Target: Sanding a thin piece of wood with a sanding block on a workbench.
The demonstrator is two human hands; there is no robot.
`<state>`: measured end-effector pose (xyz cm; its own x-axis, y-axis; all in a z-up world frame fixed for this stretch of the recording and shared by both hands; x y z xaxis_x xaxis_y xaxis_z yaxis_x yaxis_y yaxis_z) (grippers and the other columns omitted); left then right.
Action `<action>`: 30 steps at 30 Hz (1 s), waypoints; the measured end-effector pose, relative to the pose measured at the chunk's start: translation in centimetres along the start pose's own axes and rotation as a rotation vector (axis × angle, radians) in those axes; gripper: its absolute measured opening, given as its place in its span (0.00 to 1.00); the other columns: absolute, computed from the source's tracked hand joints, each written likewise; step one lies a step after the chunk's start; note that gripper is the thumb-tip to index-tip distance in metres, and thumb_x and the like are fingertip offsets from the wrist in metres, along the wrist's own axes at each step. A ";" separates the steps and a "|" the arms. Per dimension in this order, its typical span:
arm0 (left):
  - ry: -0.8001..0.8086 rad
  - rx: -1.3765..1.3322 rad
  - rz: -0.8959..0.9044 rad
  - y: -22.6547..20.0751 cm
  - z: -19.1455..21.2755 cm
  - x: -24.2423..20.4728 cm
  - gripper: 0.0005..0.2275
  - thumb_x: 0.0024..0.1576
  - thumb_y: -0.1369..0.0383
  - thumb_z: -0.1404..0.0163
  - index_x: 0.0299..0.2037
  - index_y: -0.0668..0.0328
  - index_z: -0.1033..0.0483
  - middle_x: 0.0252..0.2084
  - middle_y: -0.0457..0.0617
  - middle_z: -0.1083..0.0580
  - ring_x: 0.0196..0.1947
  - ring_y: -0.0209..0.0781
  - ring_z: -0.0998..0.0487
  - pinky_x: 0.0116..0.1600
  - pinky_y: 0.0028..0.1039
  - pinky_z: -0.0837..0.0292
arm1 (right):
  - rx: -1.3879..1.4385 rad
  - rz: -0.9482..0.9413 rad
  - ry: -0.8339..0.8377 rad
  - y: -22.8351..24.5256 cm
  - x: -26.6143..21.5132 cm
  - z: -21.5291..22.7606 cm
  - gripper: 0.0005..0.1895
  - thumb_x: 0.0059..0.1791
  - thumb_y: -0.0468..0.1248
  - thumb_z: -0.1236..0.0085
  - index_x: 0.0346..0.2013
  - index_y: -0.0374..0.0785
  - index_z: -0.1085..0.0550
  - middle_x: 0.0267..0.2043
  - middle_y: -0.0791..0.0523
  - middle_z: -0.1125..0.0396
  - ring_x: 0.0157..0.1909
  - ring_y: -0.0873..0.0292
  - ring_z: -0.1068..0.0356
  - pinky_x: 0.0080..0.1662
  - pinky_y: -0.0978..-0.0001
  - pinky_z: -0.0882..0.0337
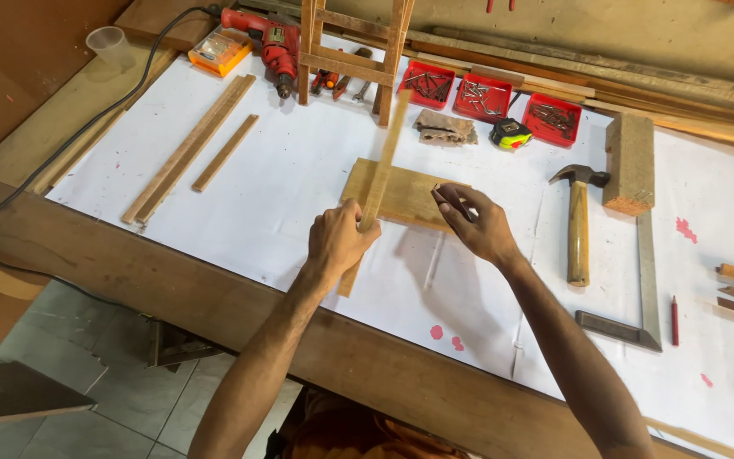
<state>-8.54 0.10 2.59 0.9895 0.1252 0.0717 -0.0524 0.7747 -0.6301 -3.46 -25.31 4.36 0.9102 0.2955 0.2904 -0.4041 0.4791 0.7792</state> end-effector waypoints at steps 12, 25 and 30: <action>0.039 0.025 -0.669 3.8 -3.1 8.1 0.12 0.56 0.62 0.38 0.41 0.63 0.21 0.35 0.52 0.25 0.41 0.47 0.23 0.43 0.39 0.22 | -0.678 0.228 0.102 1.0 3.8 -7.3 0.16 0.50 0.45 0.38 0.53 0.61 0.21 0.64 0.56 0.36 0.66 0.52 0.41 0.66 0.39 0.51; 0.205 -0.065 -0.718 5.0 -2.8 12.0 0.14 0.54 0.57 0.37 0.45 0.53 0.15 0.36 0.45 0.28 0.41 0.42 0.27 0.45 0.35 0.24 | -0.768 0.225 0.139 -0.9 6.1 -10.6 0.17 0.48 0.50 0.39 0.53 0.68 0.21 0.67 0.54 0.37 0.71 0.51 0.45 0.71 0.34 0.58; 0.166 -0.067 -0.668 5.4 -2.7 12.3 0.14 0.53 0.55 0.37 0.45 0.49 0.14 0.35 0.44 0.28 0.39 0.39 0.27 0.41 0.31 0.23 | -0.935 0.013 0.060 -5.1 4.2 -4.3 0.16 0.44 0.49 0.35 0.46 0.71 0.19 0.68 0.61 0.34 0.73 0.53 0.47 0.70 0.30 0.65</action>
Point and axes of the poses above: each hand's wrist, its own x-axis towards the middle knuckle, its own z-axis out of the back of the hand, y = z × x, the point moved 9 cm from there along x, towards the middle knuckle
